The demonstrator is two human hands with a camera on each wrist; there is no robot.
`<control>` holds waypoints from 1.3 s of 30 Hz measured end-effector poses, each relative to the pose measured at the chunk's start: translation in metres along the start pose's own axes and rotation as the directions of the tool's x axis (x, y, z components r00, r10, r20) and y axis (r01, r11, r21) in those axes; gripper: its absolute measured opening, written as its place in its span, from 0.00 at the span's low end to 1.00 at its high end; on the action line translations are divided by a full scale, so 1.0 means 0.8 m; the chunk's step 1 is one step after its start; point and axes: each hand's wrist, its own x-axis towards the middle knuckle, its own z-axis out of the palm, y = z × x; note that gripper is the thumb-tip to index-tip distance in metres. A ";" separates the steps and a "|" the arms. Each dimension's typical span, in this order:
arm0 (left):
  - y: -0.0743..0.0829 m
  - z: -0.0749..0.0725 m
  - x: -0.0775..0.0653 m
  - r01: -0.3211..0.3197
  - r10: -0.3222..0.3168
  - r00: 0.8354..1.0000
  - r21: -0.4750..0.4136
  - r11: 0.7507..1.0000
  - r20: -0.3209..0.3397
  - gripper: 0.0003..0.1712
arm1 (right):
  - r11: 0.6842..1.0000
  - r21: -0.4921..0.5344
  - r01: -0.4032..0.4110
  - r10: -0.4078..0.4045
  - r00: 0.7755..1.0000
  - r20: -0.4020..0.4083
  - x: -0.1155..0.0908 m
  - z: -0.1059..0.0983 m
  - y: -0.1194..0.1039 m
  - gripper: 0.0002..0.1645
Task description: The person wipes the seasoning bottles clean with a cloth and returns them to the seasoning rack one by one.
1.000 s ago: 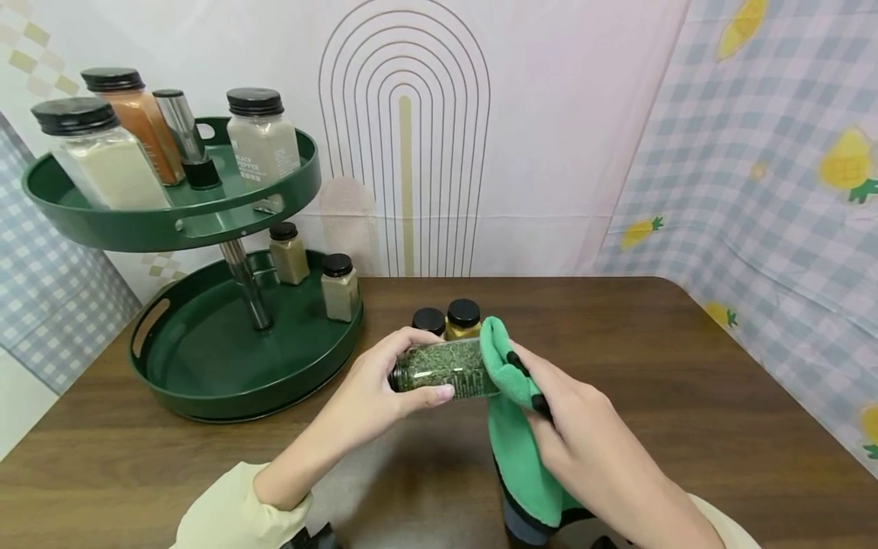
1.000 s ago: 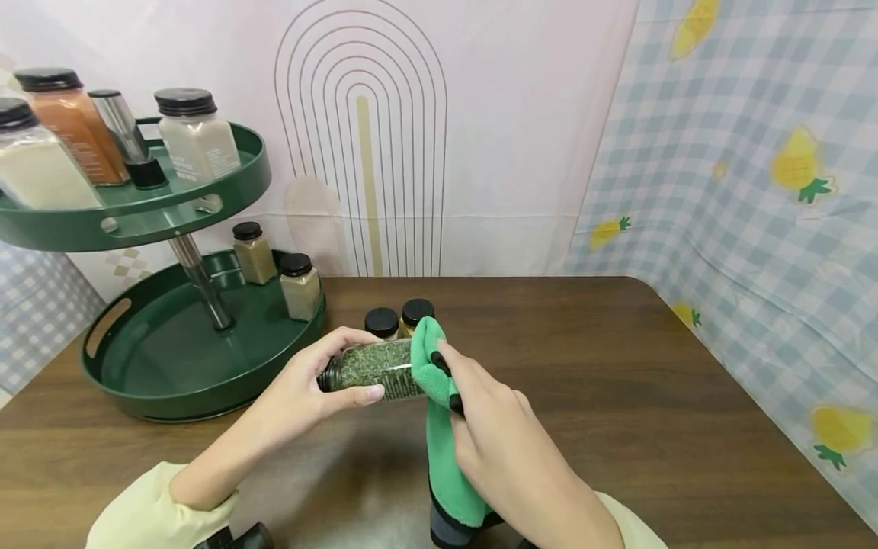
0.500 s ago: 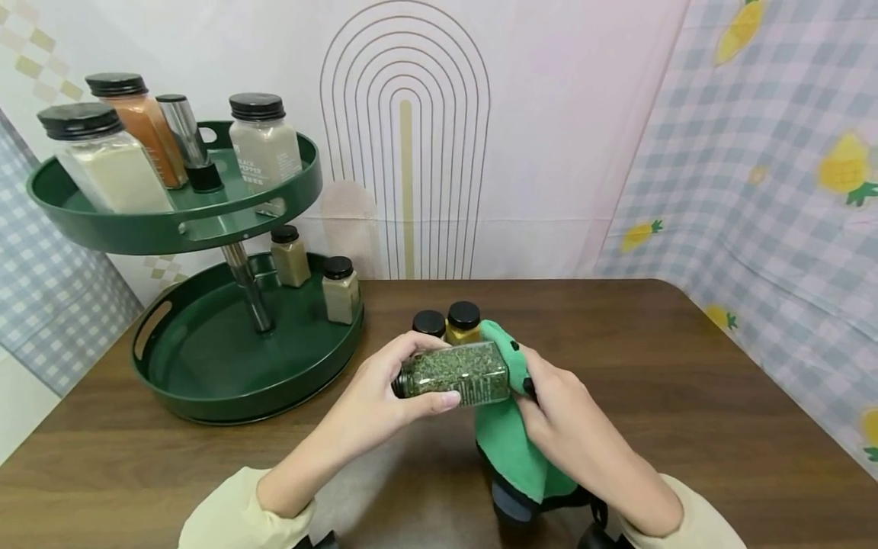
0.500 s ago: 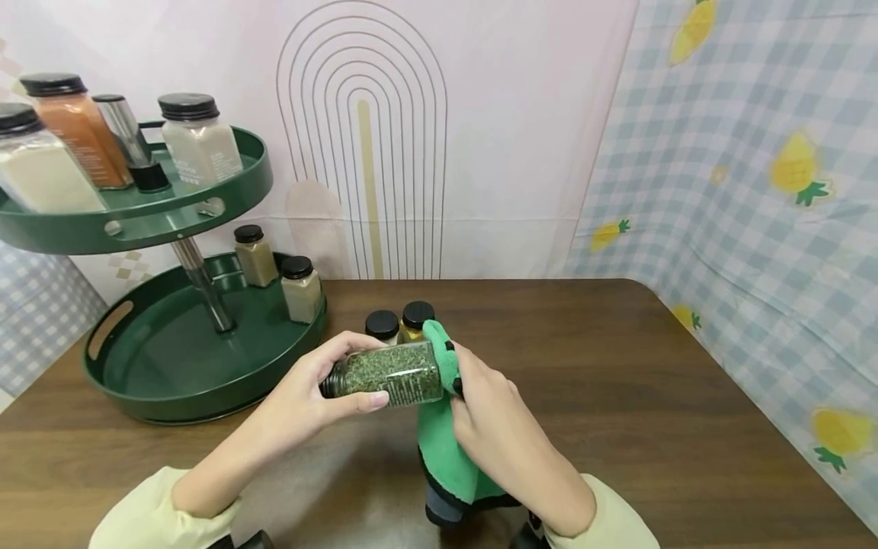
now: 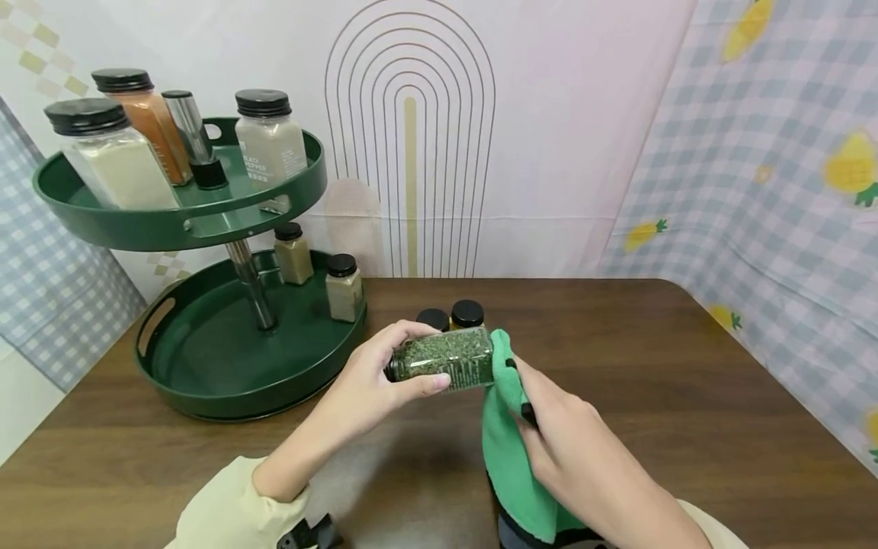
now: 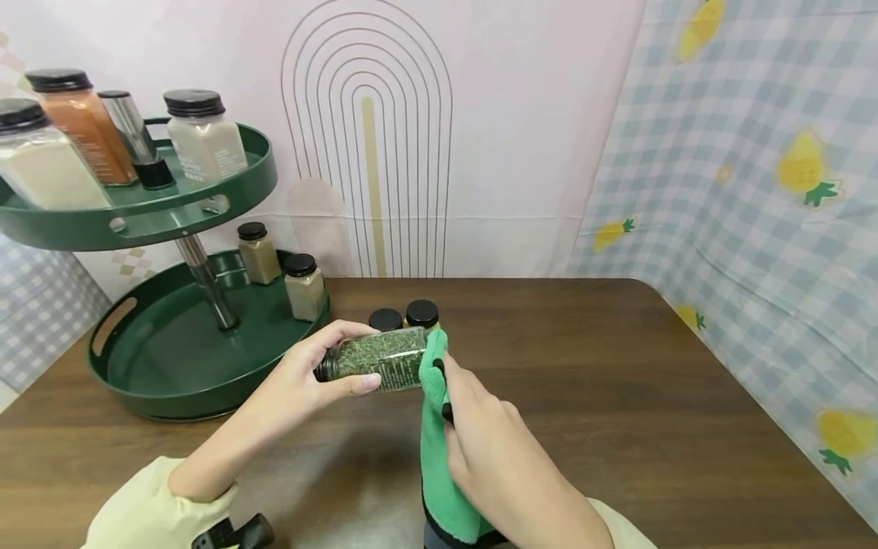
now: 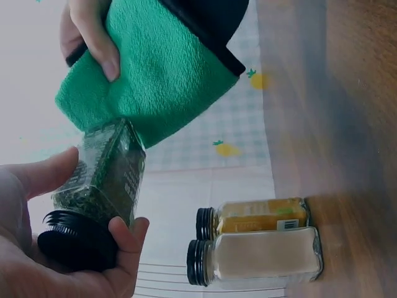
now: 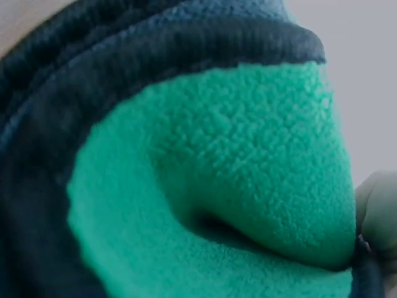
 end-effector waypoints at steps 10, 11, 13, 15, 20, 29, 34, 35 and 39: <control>0.010 0.008 -0.006 -0.060 0.062 0.995 -0.030 0.998 0.080 0.25 | 0.999 0.038 -0.008 0.008 1.000 -0.017 0.014 0.001 0.018 0.31; 0.011 0.009 -0.006 -0.060 0.063 0.995 -0.036 0.998 0.083 0.25 | 0.999 0.041 -0.013 0.014 1.000 -0.012 0.016 0.002 0.020 0.31; 0.011 0.012 -0.007 -0.059 0.061 0.995 -0.032 0.998 0.076 0.25 | 0.998 0.047 -0.030 0.030 1.000 0.004 0.019 0.004 0.023 0.31; 0.011 0.014 -0.007 -0.057 0.058 0.997 -0.019 0.998 0.052 0.24 | 0.997 0.058 -0.054 0.052 0.998 0.032 0.021 0.005 0.023 0.30; 0.006 0.013 -0.004 -0.049 0.049 0.999 0.014 0.999 0.007 0.24 | 0.996 0.051 -0.079 0.076 0.996 0.056 0.017 0.005 0.016 0.27; 0.004 0.006 0.001 0.007 -0.007 1.000 -0.011 1.000 0.023 0.24 | 0.998 -0.053 0.015 -0.014 1.000 0.011 -0.008 -0.015 -0.002 0.38; 0.005 0.008 0.000 0.010 -0.008 0.999 -0.037 0.999 0.040 0.24 | 0.999 -0.024 0.037 -0.037 0.999 -0.011 -0.002 -0.014 0.003 0.36; 0.005 0.008 -0.001 0.011 -0.009 0.999 -0.044 0.999 0.044 0.24 | 0.999 -0.011 0.036 -0.036 0.999 -0.009 0.000 -0.013 0.005 0.35; 0.007 0.010 -0.004 0.003 0.001 0.998 -0.069 0.998 0.058 0.23 | 0.999 0.047 0.023 -0.023 1.000 0.006 0.009 -0.007 0.014 0.30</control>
